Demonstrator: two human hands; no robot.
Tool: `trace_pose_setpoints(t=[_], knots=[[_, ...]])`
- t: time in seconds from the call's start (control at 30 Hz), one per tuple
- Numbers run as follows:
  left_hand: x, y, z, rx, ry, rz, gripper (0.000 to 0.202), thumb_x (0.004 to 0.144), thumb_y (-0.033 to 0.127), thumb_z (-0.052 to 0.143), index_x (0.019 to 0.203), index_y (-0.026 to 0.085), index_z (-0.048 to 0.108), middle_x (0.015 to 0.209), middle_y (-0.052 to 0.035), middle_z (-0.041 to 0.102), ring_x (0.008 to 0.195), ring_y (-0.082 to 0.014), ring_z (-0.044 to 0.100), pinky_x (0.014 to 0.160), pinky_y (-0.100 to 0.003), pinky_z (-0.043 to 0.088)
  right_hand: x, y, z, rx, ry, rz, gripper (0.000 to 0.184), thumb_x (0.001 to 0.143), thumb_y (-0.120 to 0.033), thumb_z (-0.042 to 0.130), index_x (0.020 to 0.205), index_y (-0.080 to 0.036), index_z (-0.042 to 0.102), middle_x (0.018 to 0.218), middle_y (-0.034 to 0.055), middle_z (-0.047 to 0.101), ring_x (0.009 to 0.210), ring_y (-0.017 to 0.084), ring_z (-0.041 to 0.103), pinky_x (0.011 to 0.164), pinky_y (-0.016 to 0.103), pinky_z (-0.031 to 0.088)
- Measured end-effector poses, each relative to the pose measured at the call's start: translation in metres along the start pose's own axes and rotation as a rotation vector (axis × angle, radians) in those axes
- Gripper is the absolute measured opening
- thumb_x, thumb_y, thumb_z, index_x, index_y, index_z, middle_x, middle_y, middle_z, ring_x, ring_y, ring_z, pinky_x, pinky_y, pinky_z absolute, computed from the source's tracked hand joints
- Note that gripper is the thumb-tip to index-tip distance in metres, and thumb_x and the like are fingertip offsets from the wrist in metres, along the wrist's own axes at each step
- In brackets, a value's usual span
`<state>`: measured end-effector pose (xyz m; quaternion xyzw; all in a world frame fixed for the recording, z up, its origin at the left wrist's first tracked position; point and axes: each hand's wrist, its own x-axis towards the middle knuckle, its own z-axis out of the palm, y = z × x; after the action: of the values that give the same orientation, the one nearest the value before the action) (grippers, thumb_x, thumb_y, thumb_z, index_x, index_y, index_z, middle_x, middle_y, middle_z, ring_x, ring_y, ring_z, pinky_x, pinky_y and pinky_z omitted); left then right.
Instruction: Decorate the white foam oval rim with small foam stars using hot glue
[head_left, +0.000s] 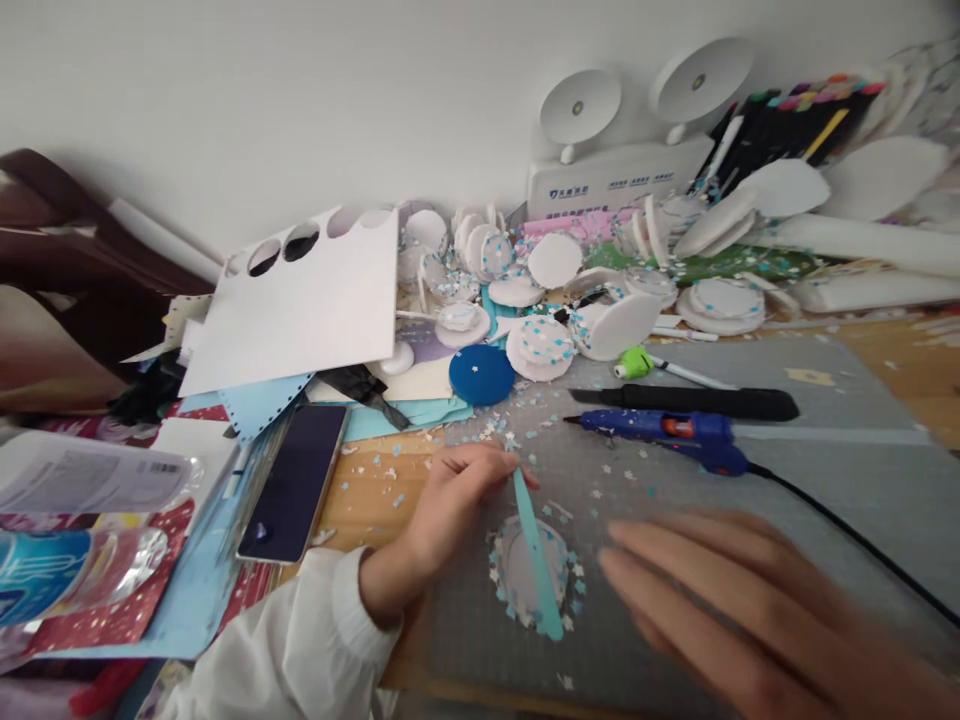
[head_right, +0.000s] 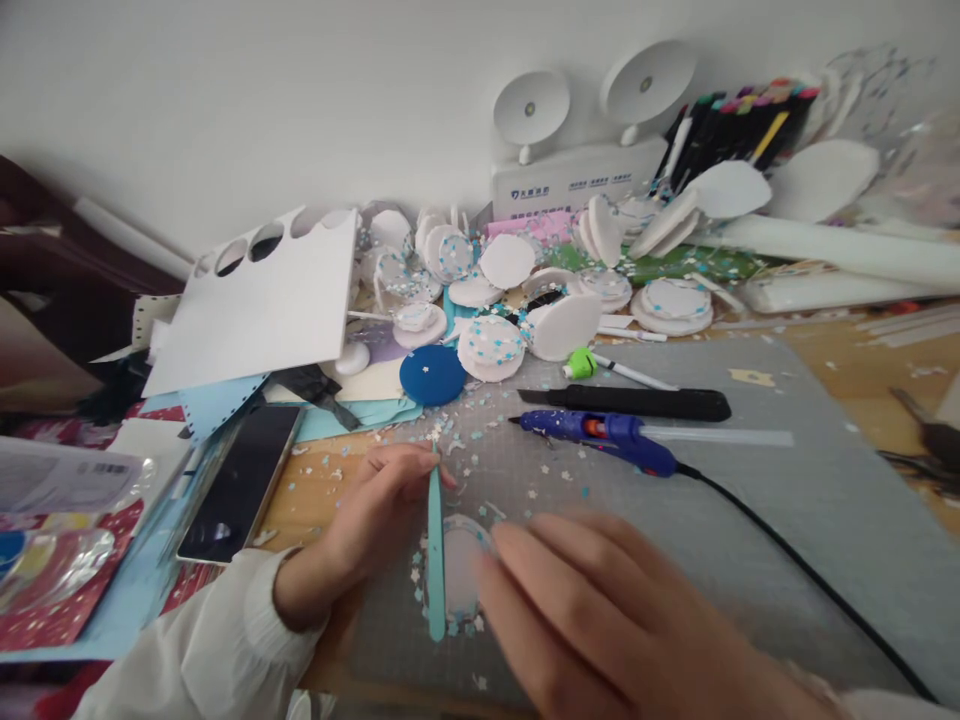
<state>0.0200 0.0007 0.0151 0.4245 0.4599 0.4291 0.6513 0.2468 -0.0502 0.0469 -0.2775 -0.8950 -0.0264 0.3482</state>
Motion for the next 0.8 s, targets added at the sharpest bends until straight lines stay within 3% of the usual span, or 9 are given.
trace_pose_setpoints(t=[0.07, 0.17, 0.27, 0.37, 0.47, 0.6, 0.7, 0.8], knots=[[-0.003, 0.001, 0.003, -0.032, -0.005, -0.018, 0.029, 0.079, 0.028, 0.061, 0.055, 0.014, 0.069, 0.049, 0.003, 0.043, 0.051, -0.0084, 0.035, 0.05, -0.023, 0.027, 0.028, 0.0, 0.012, -0.012, -0.012, -0.106, 0.036, 0.095, -0.015, 0.034, 0.108, -0.019, 0.067, 0.104, 0.0056, 0.073, 0.099, 0.021, 0.063, 0.085, 0.034, 0.053], [-0.006, 0.005, 0.006, -0.045, -0.029, -0.011, 0.036, 0.078, 0.028, 0.064, 0.047, 0.014, 0.054, 0.05, 0.0039, 0.038, 0.052, -0.0077, 0.031, 0.051, -0.023, 0.027, 0.048, 0.004, 0.024, -0.051, -0.005, -0.153, 0.04, 0.096, -0.013, 0.03, 0.102, -0.015, 0.069, 0.099, 0.0071, 0.074, 0.093, 0.021, 0.064, 0.081, 0.035, 0.053], [-0.007, 0.005, 0.008, -0.027, -0.046, 0.015, 0.043, 0.078, 0.03, 0.065, 0.046, 0.015, 0.041, 0.053, 0.0046, 0.031, 0.053, -0.0075, 0.026, 0.05, -0.024, 0.024, 0.051, 0.009, 0.032, -0.096, -0.003, -0.203, 0.036, 0.095, -0.013, 0.034, 0.097, -0.014, 0.071, 0.093, 0.0078, 0.074, 0.088, 0.02, 0.065, 0.078, 0.033, 0.054], [-0.007, 0.005, 0.01, 0.018, -0.06, 0.002, 0.044, 0.078, 0.034, 0.064, 0.047, 0.016, 0.039, 0.054, 0.0044, 0.031, 0.055, -0.0081, 0.026, 0.051, -0.024, 0.023, 0.048, 0.014, 0.037, -0.107, -0.001, -0.251, 0.031, 0.093, -0.012, 0.039, 0.094, -0.012, 0.07, 0.091, 0.0099, 0.074, 0.088, 0.021, 0.066, 0.078, 0.033, 0.055], [-0.006, 0.011, 0.012, 0.097, -0.067, -0.048, 0.049, 0.081, 0.042, 0.061, 0.046, 0.016, 0.038, 0.052, 0.0051, 0.027, 0.053, -0.0082, 0.023, 0.05, -0.025, 0.021, 0.04, 0.023, 0.036, -0.038, 0.04, -0.21, 0.031, 0.094, -0.012, 0.037, 0.099, -0.012, 0.067, 0.094, 0.0125, 0.072, 0.094, 0.022, 0.066, 0.08, 0.035, 0.056], [-0.002, 0.024, 0.006, 0.382, -0.11, 0.025, 0.041, 0.088, 0.04, 0.052, 0.059, 0.014, 0.063, 0.054, 0.0027, 0.042, 0.056, -0.0101, 0.038, 0.057, -0.024, 0.031, 0.025, 0.029, 0.031, 0.155, 0.098, 0.08, 0.022, 0.089, -0.009, 0.052, 0.108, -0.017, 0.061, 0.096, 0.0089, 0.072, 0.092, 0.018, 0.068, 0.08, 0.031, 0.058], [0.0, 0.029, -0.003, 0.58, -0.229, 0.141, 0.033, 0.087, 0.034, 0.054, 0.063, 0.013, 0.064, 0.061, -0.0006, 0.051, 0.062, -0.0125, 0.047, 0.061, -0.025, 0.035, 0.015, 0.024, 0.032, 0.249, 0.198, 0.442, 0.025, 0.083, -0.008, 0.063, 0.103, -0.022, 0.062, 0.09, 0.004, 0.073, 0.081, 0.017, 0.07, 0.074, 0.029, 0.059], [0.002, 0.027, -0.011, 0.731, -0.383, 0.251, 0.021, 0.084, 0.028, 0.057, 0.069, 0.014, 0.062, 0.067, -0.0016, 0.054, 0.066, -0.0136, 0.049, 0.063, -0.026, 0.037, 0.01, 0.015, 0.038, 0.386, 0.259, 0.644, 0.015, 0.083, -0.011, 0.063, 0.092, -0.024, 0.062, 0.076, -0.0005, 0.068, 0.065, 0.013, 0.068, 0.062, 0.024, 0.058]])
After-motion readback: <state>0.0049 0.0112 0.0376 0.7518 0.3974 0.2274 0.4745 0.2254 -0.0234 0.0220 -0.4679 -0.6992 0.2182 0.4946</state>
